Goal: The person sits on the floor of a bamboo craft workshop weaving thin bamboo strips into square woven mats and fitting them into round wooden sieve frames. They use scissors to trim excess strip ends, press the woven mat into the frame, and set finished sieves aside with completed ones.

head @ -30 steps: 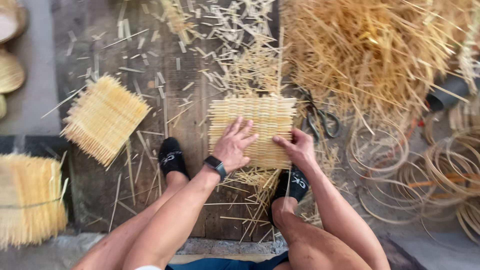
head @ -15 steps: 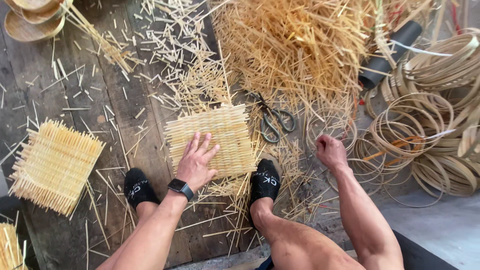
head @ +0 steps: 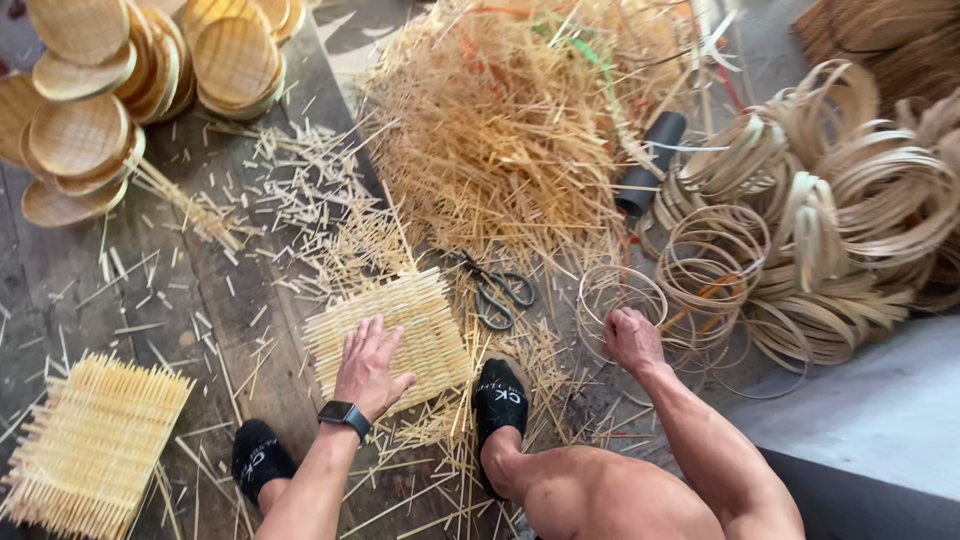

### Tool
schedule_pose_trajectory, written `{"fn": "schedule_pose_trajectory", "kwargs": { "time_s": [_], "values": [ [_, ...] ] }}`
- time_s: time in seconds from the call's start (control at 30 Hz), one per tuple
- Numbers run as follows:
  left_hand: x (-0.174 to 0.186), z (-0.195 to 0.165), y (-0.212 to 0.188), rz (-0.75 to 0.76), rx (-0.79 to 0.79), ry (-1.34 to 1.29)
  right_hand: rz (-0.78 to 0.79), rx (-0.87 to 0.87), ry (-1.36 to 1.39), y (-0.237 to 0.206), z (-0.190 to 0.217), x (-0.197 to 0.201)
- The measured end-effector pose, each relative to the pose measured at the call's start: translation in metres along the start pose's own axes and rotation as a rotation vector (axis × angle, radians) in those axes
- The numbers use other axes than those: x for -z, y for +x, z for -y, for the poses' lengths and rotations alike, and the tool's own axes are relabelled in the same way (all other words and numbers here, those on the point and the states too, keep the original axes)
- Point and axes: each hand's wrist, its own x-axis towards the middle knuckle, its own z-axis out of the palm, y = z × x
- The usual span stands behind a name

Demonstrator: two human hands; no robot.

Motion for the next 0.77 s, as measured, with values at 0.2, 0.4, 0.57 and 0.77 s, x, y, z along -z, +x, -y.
{"fn": "schedule_pose_trajectory", "kwargs": {
  "time_s": [0.2, 0.4, 0.57, 0.77],
  "values": [
    [0.021, -0.082, 0.012, -0.233, 0.053, -0.776, -0.242, 0.324, 0.383, 0.002, 0.101, 0.086],
    [0.054, -0.138, 0.016, -0.217, 0.121, -1.971, -0.181, 0.922, 0.408, -0.002, 0.226, 0.178],
    [0.094, -0.12, -0.025, 0.012, 0.147, -1.892, -0.331, 1.062, 0.234, 0.019, 0.266, 0.215],
    [0.112, -0.101, -0.055, 0.223, 0.259, -1.964, -0.042, 1.167, 0.28, 0.013, 0.296, 0.2]
  ]
}}
